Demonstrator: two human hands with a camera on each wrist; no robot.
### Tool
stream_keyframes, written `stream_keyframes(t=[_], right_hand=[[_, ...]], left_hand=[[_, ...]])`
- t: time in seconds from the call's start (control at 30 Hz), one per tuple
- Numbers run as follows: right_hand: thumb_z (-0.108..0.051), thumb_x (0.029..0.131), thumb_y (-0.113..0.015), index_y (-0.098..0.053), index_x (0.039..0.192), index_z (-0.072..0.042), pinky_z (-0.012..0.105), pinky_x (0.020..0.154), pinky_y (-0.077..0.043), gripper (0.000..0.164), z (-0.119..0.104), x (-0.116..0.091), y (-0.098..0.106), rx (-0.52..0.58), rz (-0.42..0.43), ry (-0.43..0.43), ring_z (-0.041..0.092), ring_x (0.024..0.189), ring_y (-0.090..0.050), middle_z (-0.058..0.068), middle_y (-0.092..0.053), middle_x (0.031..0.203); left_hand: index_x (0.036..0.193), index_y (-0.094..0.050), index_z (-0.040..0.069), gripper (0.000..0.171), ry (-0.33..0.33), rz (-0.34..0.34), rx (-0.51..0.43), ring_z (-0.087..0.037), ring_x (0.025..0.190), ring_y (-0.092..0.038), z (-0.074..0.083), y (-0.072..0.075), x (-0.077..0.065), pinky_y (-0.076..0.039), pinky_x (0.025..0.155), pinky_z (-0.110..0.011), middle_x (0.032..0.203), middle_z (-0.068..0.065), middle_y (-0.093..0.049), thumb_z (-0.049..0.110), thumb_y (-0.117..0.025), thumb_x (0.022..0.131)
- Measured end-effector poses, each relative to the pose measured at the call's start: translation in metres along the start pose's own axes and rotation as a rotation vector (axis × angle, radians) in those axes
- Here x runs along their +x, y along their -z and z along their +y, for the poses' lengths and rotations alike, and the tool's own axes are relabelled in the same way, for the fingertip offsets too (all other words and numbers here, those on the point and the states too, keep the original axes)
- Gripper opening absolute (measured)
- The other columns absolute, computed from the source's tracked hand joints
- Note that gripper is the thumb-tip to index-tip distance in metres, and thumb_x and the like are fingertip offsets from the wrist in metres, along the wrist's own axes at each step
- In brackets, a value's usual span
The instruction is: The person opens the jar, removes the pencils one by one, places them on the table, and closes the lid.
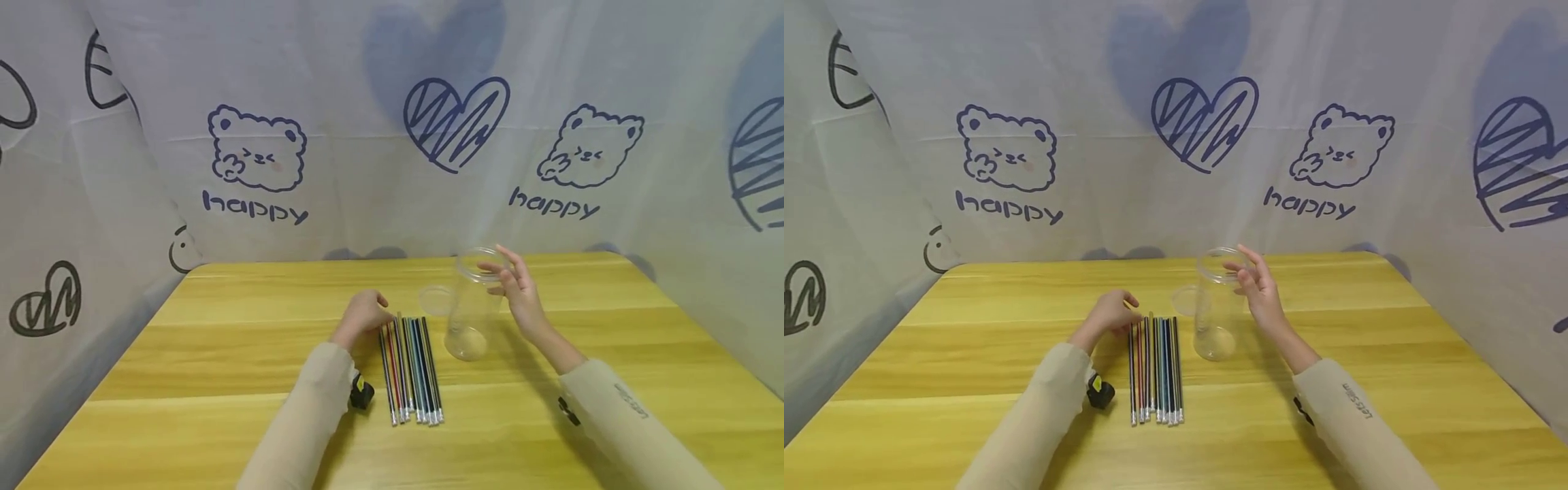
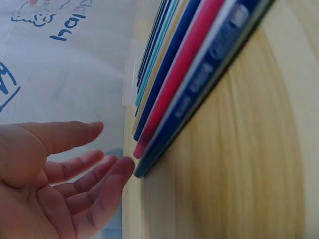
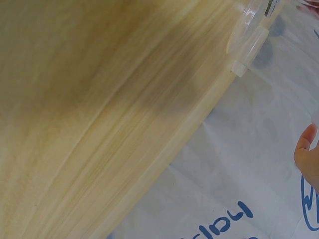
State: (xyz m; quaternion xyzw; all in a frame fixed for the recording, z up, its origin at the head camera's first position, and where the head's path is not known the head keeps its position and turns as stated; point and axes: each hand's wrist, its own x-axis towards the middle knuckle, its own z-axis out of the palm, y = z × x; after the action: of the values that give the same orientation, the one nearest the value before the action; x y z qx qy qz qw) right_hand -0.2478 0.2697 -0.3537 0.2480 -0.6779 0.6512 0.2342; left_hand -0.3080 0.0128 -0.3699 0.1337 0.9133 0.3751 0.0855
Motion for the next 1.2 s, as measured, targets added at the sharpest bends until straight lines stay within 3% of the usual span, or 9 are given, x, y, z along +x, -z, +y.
stream_keyframes(t=[0.2,0.63,0.73,0.9,1.2], right_hand=[[-0.025,0.097,-0.038,-0.036,0.132,-0.007,0.022,0.073,-0.049,0.039,0.0,0.001,0.002,0.002,-0.004,0.007,0.015,0.098,-0.056,0.003,-0.06,0.11],[-0.02,0.098,-0.035,-0.036,0.133,-0.009,0.023,0.073,-0.049,0.037,0.002,-0.001,0.0,0.014,-0.012,0.023,0.012,0.097,-0.056,0.002,-0.06,0.111],[-0.02,0.098,-0.036,-0.037,0.132,-0.009,0.022,0.073,-0.049,0.037,0.001,0.001,-0.001,0.028,-0.014,0.034,0.012,0.097,-0.057,0.001,-0.06,0.11],[-0.016,0.098,-0.034,-0.035,0.133,-0.007,0.023,0.073,-0.049,0.036,0.001,0.0,-0.002,0.028,-0.016,0.031,0.014,0.099,-0.056,0.002,-0.06,0.111],[-0.012,0.098,-0.032,-0.029,0.134,-0.001,0.022,0.073,-0.049,0.038,0.003,-0.001,0.001,0.001,-0.011,0.018,0.013,0.1,-0.055,-0.001,-0.06,0.11]], left_hand=[[0.102,-0.062,-0.001,0.029,-0.099,0.024,0.064,-0.022,0.081,-0.058,0.008,-0.005,0.006,-0.05,0.067,-0.031,0.098,-0.012,-0.062,0.013,-0.068,0.078],[0.115,-0.056,0.001,0.039,-0.235,-0.065,0.089,-0.031,0.104,-0.052,0.026,-0.015,0.016,-0.046,0.082,-0.04,0.114,-0.019,-0.055,0.013,-0.066,0.08],[0.117,-0.056,0.0,0.04,-0.262,-0.083,0.139,-0.03,0.108,-0.05,0.03,-0.016,0.018,-0.043,0.087,-0.04,0.118,-0.016,-0.054,0.013,-0.066,0.08],[0.117,-0.057,0.002,0.041,-0.28,-0.093,0.239,-0.029,0.111,-0.047,0.028,-0.024,0.023,-0.04,0.091,-0.039,0.119,-0.012,-0.055,0.015,-0.067,0.079],[0.118,-0.058,0.008,0.039,-0.236,-0.11,0.281,-0.031,0.115,-0.044,0.021,-0.038,0.029,-0.039,0.091,-0.044,0.121,-0.01,-0.053,0.021,-0.066,0.081]])
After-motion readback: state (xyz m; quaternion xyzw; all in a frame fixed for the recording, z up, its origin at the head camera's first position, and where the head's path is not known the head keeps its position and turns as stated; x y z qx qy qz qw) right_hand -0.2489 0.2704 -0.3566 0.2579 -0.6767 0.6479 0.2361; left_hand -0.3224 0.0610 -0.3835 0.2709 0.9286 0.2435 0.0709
